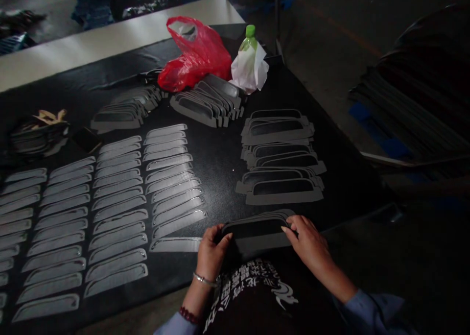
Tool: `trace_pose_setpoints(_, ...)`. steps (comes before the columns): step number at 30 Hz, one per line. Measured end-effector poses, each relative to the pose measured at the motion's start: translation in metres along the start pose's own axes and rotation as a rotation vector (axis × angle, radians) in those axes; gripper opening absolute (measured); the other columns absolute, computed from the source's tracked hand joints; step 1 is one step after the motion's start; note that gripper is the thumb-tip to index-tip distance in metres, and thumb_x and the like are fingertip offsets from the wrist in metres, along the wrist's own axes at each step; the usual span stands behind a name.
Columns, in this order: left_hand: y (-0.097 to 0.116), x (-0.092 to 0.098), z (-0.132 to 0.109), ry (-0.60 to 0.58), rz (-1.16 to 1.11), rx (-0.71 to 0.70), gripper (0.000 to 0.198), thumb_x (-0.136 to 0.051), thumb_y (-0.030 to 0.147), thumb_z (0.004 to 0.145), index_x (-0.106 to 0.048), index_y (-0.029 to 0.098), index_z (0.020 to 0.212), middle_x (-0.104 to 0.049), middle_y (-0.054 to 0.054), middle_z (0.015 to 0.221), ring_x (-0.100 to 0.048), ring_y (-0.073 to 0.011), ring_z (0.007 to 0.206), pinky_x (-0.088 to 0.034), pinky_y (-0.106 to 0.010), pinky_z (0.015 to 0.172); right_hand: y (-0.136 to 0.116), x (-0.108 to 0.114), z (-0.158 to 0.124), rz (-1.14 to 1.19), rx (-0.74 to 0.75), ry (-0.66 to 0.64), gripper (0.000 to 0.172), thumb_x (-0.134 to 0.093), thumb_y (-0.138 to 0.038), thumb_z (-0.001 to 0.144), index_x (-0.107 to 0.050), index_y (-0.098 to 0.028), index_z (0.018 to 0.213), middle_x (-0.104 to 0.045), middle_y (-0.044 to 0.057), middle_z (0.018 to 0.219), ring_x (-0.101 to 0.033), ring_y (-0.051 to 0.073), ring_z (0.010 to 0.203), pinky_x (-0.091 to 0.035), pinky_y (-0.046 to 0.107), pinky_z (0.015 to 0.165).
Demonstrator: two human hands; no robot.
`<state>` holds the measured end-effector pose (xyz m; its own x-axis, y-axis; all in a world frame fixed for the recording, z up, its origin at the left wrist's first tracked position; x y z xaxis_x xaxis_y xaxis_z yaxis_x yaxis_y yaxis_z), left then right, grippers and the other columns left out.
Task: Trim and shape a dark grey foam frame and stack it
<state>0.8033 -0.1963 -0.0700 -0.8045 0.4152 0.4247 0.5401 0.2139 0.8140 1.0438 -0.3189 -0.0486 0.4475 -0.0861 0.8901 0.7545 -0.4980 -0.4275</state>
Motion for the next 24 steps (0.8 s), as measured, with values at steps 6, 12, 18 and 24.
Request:
trace_pose_setpoints(6,0.02,0.006,-0.008,0.088,0.104,-0.189,0.028,-0.061,0.042,0.07,-0.067,0.021,0.088,-0.06,-0.006,0.09,-0.056,-0.0227,0.091,-0.044,-0.039,0.085,-0.001,0.0,0.0,0.006,-0.001,0.011,0.008,-0.05,-0.028,0.083,-0.052,-0.022,0.088,-0.058,0.004,0.08,-0.056,0.02,0.08,-0.044,0.03,0.069)
trace_pose_setpoints(12,0.021,-0.001,-0.007,-0.137,-0.112,0.037,0.031,-0.063,0.048,0.066,-0.056,0.019,0.07,-0.052,0.003,0.061,-0.048,-0.0122,0.058,-0.042,-0.024,0.058,-0.004,0.003,-0.001,-0.005,-0.013,0.018,0.011,-0.05,-0.024,0.083,-0.053,-0.02,0.093,-0.058,0.004,0.08,-0.057,0.02,0.079,-0.046,0.031,0.069)
trace_pose_setpoints(18,0.022,-0.002,-0.002,-0.284,-0.297,0.209,0.04,-0.073,0.049,0.055,-0.055,0.016,0.068,-0.048,0.004,0.058,-0.041,-0.0083,0.054,-0.034,-0.021,0.053,-0.011,0.01,0.001,0.015,0.053,0.007,0.023,-0.045,-0.02,0.085,-0.056,-0.02,0.106,-0.06,0.007,0.089,-0.055,0.021,0.086,-0.046,0.033,0.077)
trace_pose_setpoints(24,0.033,0.002,-0.004,-0.358,-0.314,0.153,0.036,-0.073,0.046,0.06,-0.059,0.015,0.071,-0.051,0.004,0.061,-0.043,-0.0082,0.057,-0.034,-0.02,0.054,-0.031,0.024,0.01,0.065,0.231,-0.073,0.023,-0.055,-0.026,0.082,-0.062,-0.019,0.102,-0.056,0.01,0.098,-0.049,0.023,0.093,-0.043,0.036,0.083)
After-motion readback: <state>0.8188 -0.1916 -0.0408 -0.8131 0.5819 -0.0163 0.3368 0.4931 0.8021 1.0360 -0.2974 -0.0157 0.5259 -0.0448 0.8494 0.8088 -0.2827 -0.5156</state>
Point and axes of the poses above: each hand's wrist, its own z-axis towards the middle knuckle, its own x-axis out of the back of the hand, y = z × x, the point moved 5 cm from there along z, towards the middle knuckle
